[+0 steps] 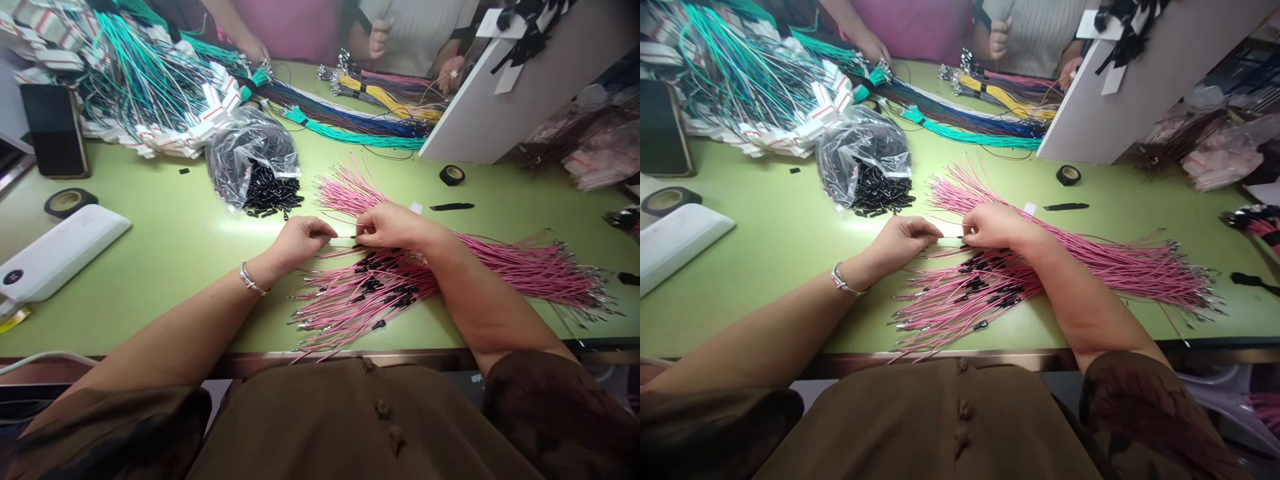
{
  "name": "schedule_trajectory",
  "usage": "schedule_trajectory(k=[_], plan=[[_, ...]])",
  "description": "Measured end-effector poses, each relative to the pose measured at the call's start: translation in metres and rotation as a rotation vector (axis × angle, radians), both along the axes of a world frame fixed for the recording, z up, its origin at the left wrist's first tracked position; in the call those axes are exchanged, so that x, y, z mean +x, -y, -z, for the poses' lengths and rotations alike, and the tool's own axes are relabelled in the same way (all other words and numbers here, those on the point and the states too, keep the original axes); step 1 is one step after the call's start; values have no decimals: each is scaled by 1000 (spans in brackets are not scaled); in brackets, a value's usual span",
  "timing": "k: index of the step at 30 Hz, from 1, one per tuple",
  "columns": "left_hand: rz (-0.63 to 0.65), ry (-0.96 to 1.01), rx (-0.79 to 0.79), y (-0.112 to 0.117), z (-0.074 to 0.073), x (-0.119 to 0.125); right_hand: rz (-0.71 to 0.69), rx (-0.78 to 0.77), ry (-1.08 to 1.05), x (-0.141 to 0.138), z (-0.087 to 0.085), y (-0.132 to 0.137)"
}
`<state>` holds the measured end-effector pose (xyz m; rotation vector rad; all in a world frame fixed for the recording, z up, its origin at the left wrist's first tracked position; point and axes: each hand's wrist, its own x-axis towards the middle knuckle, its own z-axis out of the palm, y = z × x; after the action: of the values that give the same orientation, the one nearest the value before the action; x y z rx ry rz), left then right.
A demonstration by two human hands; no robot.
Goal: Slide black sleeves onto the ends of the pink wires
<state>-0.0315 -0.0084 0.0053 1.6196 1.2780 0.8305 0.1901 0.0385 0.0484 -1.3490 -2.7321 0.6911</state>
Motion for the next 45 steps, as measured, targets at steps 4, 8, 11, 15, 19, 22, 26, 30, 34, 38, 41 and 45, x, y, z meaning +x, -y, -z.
schedule_trajectory(k=[4, 8, 11, 15, 19, 22, 26, 30, 34, 38, 41, 45], plan=[[179, -177, 104, 7, -7, -1, -60, -254, -47, 25, -11, -15], [493, -254, 285, 15, -15, 4, 31, -298, -391, 16, -7, -12], [458, -286, 301, 14, -22, -2, 193, -295, -693, -7, 11, -2], [-242, -418, 303, -4, -25, -32, 312, -357, -703, -25, 33, 7], [-434, -539, 192, -27, -14, -55, 348, -349, -675, -27, 35, 9], [-376, -555, 198, -35, -3, -57, 313, -299, -663, -28, 33, 10], [-268, -585, 196, -35, 2, -57, 268, -257, -636, -30, 35, 11], [-202, -603, 245, -29, 1, -56, 288, -235, -607, -30, 39, 10], [-236, -475, 207, -26, -5, -47, 305, -233, -599, -30, 37, 10], [-308, -55, 71, -25, -11, -36, 315, -233, -622, -31, 34, 12], [-294, 324, -171, -20, -12, -31, 329, -251, -633, -32, 34, 13], [-307, 599, -397, -15, -10, -25, 316, -277, -653, -31, 35, 16]])
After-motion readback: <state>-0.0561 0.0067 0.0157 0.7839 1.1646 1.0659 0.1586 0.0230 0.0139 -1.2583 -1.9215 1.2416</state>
